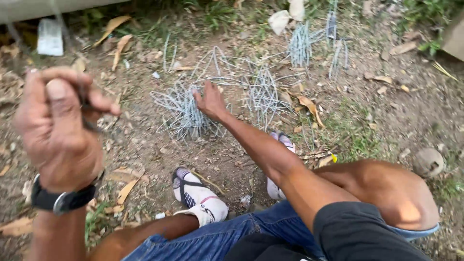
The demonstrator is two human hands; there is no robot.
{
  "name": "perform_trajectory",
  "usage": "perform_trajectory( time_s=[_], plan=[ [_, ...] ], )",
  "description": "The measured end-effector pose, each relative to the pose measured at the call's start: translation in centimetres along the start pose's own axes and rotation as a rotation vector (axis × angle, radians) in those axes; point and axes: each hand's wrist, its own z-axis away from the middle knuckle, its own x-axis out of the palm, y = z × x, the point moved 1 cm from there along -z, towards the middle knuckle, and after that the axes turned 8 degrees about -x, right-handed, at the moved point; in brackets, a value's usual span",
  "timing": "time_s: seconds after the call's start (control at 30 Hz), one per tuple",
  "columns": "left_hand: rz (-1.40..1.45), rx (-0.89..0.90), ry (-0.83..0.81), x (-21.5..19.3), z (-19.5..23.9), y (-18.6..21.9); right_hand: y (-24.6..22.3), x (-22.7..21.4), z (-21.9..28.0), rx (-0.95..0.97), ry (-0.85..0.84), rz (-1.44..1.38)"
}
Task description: Sorting and organizing pre-cut metal tie wires on the ground.
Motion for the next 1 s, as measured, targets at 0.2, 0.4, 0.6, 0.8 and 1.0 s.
perform_trajectory(
  time_s=[0.2,0.4,0.6,0.8,1.0],
  plan=[
    [0.016,-0.195,0.084,-1.1,1.0,-1.4,8.0,-8.9,-4.9,-0.103,0.309,0.327],
    [-0.086,-0.255,0.037,-0.3,0.1,-2.3,15.4,-24.6,-5.0,0.323,0.368,0.602],
    [-0.139,-0.305,-0.102,1.9,-1.5,-4.5,16.4,-28.8,-3.9,0.556,0.352,0.342],
    [-0.338,-0.339,-0.175,2.6,-2.4,-7.1,19.2,-28.6,-7.5,0.559,0.240,0.501],
    [-0.334,-0.449,-0.163,1.9,-2.2,-9.0,22.9,-27.6,-9.4,0.495,0.361,0.654]
  ],
)
